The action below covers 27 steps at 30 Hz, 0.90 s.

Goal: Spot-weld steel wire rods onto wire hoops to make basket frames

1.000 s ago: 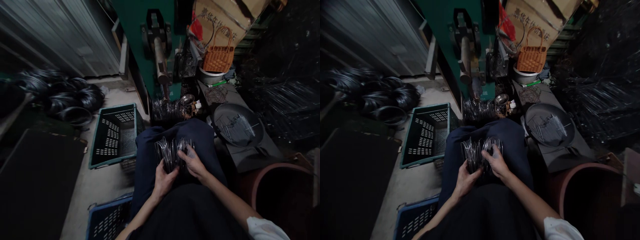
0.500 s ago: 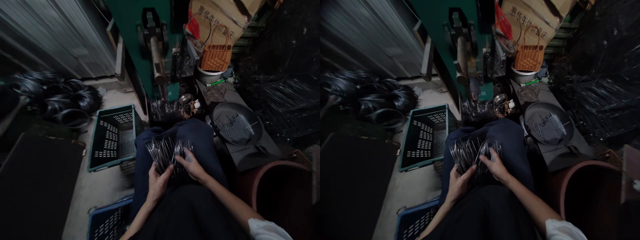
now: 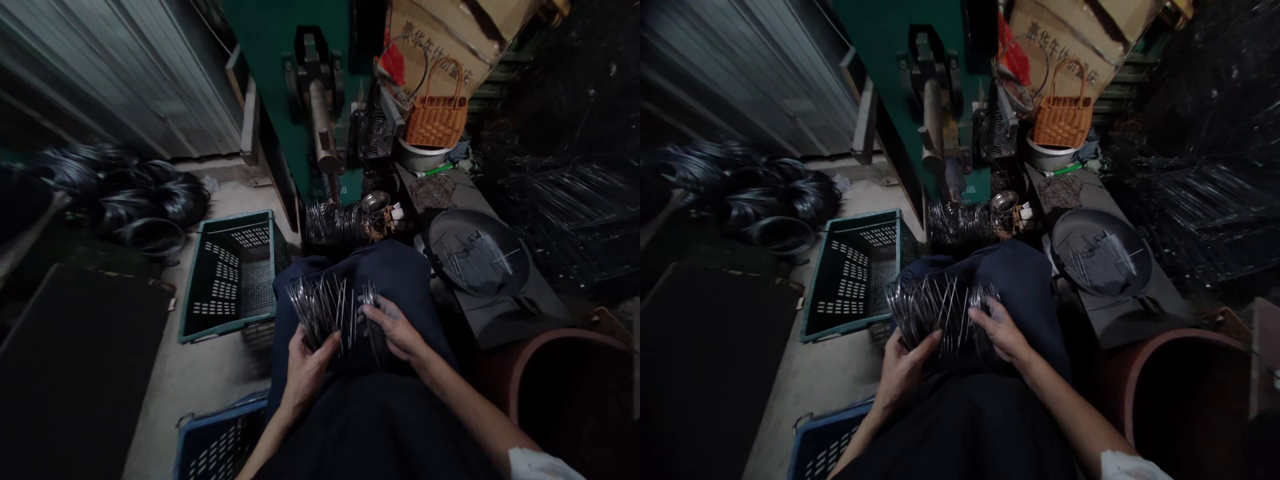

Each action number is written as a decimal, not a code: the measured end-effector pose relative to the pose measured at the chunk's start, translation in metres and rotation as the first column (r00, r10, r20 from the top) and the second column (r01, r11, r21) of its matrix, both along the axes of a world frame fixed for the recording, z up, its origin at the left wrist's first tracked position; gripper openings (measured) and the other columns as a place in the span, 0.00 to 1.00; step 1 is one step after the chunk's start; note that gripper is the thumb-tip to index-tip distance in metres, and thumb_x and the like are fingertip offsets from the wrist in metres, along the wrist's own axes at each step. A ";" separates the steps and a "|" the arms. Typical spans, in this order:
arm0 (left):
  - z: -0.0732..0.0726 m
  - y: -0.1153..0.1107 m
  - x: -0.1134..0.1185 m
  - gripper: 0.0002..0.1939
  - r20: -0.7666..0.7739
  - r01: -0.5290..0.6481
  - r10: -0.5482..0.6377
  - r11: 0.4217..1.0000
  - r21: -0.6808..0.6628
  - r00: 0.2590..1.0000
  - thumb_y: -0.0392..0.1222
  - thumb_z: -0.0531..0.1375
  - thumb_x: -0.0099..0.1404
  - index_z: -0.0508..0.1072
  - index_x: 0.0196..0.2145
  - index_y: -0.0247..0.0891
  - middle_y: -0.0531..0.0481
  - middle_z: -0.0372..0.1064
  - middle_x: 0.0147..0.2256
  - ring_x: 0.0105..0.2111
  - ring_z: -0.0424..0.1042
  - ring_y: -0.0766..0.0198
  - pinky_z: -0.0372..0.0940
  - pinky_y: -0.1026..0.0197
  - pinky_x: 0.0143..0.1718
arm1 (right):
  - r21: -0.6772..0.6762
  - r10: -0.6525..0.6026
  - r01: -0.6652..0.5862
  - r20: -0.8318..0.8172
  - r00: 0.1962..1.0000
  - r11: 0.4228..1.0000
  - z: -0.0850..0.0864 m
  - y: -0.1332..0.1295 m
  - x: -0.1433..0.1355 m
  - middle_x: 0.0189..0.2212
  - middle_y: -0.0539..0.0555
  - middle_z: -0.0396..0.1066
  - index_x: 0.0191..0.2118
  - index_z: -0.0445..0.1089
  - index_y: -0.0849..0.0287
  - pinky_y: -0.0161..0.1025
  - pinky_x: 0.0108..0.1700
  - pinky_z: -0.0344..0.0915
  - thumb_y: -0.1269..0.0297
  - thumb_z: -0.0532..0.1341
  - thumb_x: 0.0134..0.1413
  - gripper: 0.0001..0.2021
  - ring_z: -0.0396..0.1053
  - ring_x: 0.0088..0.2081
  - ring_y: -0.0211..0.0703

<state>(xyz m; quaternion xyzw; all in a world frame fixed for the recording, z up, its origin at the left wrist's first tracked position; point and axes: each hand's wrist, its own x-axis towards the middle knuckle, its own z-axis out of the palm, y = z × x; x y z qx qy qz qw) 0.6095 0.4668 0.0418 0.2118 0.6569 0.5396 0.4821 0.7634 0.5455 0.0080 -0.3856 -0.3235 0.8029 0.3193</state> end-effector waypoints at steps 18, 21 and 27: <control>-0.042 0.002 0.014 0.25 0.309 0.212 -0.194 0.977 -0.028 0.931 0.41 0.70 0.48 0.72 0.44 0.32 0.44 0.76 0.39 0.37 0.75 0.57 0.68 0.57 0.42 | 0.100 -0.026 0.029 -0.033 0.999 0.995 -0.017 -0.004 -0.005 0.40 0.53 0.72 0.46 0.67 0.58 0.46 0.51 0.62 0.59 0.68 0.48 0.20 0.69 0.44 0.47; -0.038 0.006 0.013 0.26 0.332 0.222 -0.199 0.974 -0.033 0.922 0.42 0.70 0.49 0.72 0.45 0.32 0.43 0.76 0.39 0.37 0.75 0.55 0.68 0.56 0.42 | 0.079 -0.028 0.032 -0.054 0.998 0.996 -0.016 -0.004 -0.005 0.41 0.53 0.72 0.46 0.67 0.58 0.44 0.50 0.63 0.62 0.69 0.47 0.19 0.69 0.44 0.47; -0.036 0.013 0.014 0.27 0.395 0.229 -0.202 0.973 -0.021 0.896 0.45 0.69 0.51 0.71 0.48 0.33 0.40 0.75 0.42 0.43 0.74 0.52 0.67 0.53 0.47 | 0.176 0.012 -0.022 0.060 0.998 0.984 -0.011 -0.003 0.003 0.41 0.52 0.71 0.45 0.68 0.57 0.42 0.49 0.63 0.64 0.68 0.47 0.18 0.68 0.45 0.47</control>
